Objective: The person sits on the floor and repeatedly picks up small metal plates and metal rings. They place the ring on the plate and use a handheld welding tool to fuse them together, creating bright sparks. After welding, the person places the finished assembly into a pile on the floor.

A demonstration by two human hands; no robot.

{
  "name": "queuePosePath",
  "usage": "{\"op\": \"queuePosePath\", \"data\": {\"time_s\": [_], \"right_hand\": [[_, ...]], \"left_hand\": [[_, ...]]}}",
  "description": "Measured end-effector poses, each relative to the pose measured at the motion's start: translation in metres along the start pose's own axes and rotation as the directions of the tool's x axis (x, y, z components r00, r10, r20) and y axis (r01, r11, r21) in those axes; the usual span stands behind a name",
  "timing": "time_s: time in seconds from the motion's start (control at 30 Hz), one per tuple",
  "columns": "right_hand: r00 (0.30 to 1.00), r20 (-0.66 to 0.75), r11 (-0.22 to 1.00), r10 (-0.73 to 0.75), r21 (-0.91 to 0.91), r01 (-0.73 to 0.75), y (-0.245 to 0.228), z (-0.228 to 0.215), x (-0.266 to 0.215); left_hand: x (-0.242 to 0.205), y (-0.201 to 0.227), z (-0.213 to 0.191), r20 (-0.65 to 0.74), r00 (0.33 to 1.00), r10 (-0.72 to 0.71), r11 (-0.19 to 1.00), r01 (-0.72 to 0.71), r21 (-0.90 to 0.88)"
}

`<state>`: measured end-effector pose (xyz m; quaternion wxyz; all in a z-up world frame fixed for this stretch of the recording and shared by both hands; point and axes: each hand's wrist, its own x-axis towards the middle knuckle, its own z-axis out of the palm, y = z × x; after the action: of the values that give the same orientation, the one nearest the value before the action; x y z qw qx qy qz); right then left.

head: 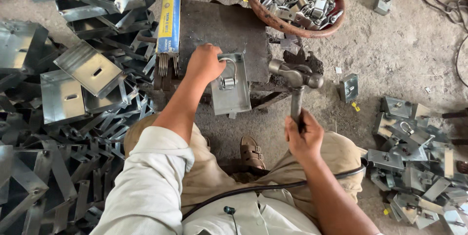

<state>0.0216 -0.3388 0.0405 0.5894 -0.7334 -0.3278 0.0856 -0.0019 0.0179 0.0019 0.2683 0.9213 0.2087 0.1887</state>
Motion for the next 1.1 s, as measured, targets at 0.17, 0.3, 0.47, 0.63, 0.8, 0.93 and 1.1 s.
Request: {"op": "queuePosePath", "data": {"time_s": [0.17, 0.3, 0.47, 0.63, 0.8, 0.93, 1.1], "right_hand": [[0.989, -0.113, 0.958, 0.096, -0.258, -0.122, -0.005, -0.01, 0.011], [0.97, -0.129, 0.9, 0.205, -0.365, -0.239, -0.019, -0.016, 0.021], [0.994, -0.113, 0.926, -0.012, -0.377, -0.031, -0.049, -0.03, 0.043], [0.887, -0.231, 0.904, -0.401, -0.26, 0.34, -0.053, -0.028, 0.043], [0.95, -0.031, 0.901, -0.31, -0.327, 0.284, -0.019, 0.016, 0.048], [0.992, 0.086, 0.93, 0.098, -0.363, -0.06, -0.008, 0.015, 0.05], [0.966, -0.075, 0.819, 0.246, -0.518, -0.249, 0.0, -0.003, 0.064]], "left_hand": [[-0.016, 0.046, -0.054, 0.15, 0.984, 0.095, 0.989, -0.077, -0.124], [-0.01, 0.057, -0.061, -0.368, 0.732, 0.574, 0.804, -0.589, 0.083], [0.005, 0.029, -0.054, -0.308, 0.819, 0.485, 0.852, -0.522, -0.046], [0.005, 0.011, -0.03, -0.4, 0.731, 0.552, 0.801, -0.599, 0.01], [0.003, 0.009, -0.028, -0.4, 0.748, 0.53, 0.821, -0.571, 0.021], [0.004, 0.012, -0.038, -0.409, 0.727, 0.551, 0.823, -0.556, 0.118], [0.022, 0.018, -0.048, -0.462, 0.662, 0.59, 0.806, -0.513, 0.294]]}}
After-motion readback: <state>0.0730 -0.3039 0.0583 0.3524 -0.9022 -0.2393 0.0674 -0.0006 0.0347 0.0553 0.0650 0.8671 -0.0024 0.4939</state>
